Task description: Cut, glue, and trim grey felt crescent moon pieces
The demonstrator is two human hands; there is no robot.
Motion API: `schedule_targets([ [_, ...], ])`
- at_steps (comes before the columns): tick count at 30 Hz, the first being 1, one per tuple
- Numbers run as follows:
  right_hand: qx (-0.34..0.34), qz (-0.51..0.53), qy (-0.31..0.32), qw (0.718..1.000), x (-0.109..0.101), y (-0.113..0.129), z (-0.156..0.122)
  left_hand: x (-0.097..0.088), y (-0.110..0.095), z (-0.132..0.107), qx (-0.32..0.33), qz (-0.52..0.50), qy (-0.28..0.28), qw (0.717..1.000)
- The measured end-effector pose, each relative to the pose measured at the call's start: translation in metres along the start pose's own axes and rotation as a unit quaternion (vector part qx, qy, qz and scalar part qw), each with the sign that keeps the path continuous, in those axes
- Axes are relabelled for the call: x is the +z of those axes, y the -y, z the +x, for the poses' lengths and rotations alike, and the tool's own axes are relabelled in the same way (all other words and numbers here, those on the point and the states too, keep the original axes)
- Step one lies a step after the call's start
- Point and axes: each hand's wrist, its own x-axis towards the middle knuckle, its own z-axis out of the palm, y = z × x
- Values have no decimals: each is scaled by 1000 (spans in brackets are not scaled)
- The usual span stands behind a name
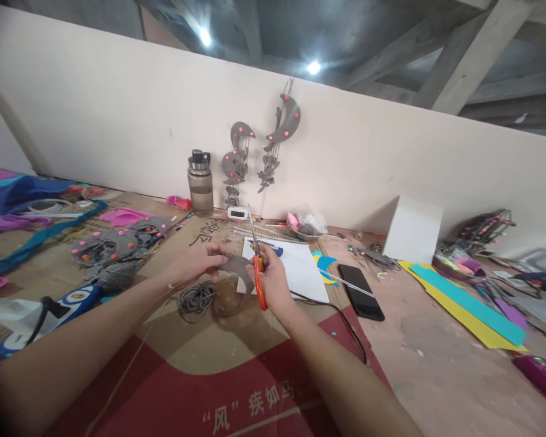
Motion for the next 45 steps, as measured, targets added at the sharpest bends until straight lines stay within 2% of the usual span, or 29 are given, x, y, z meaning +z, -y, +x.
schedule_targets([
  [2,-4,-23,-7,1000,-3,-1,2,1,-1,0,-6,-19,0,1000],
  [5,-42,-128,-46,990,-7,1,1,2,-1,2,-16,-56,-37,998],
  [8,-116,-272,-74,952,-11,6,-2,2,0,4,-15,-119,-88,989],
  [10,-145,-359,-51,921,-10,8,-6,2,1,4,-6,-163,-107,981],
  [14,-122,-493,27,861,-4,5,-11,3,0,3,10,-202,-104,974],
  [18,-107,-575,31,811,0,0,-10,8,-4,-1,20,-213,-106,971],
  [22,-97,-617,41,780,0,0,-10,13,-6,-4,27,-227,-125,965],
  [26,-85,-638,47,764,1,3,-11,15,-4,-5,34,-237,-121,963],
  [33,-68,-652,44,753,4,6,-12,18,0,-7,31,-241,-115,963],
  [45,-44,-644,65,761,9,10,-14,21,8,-4,49,-246,-151,956],
])
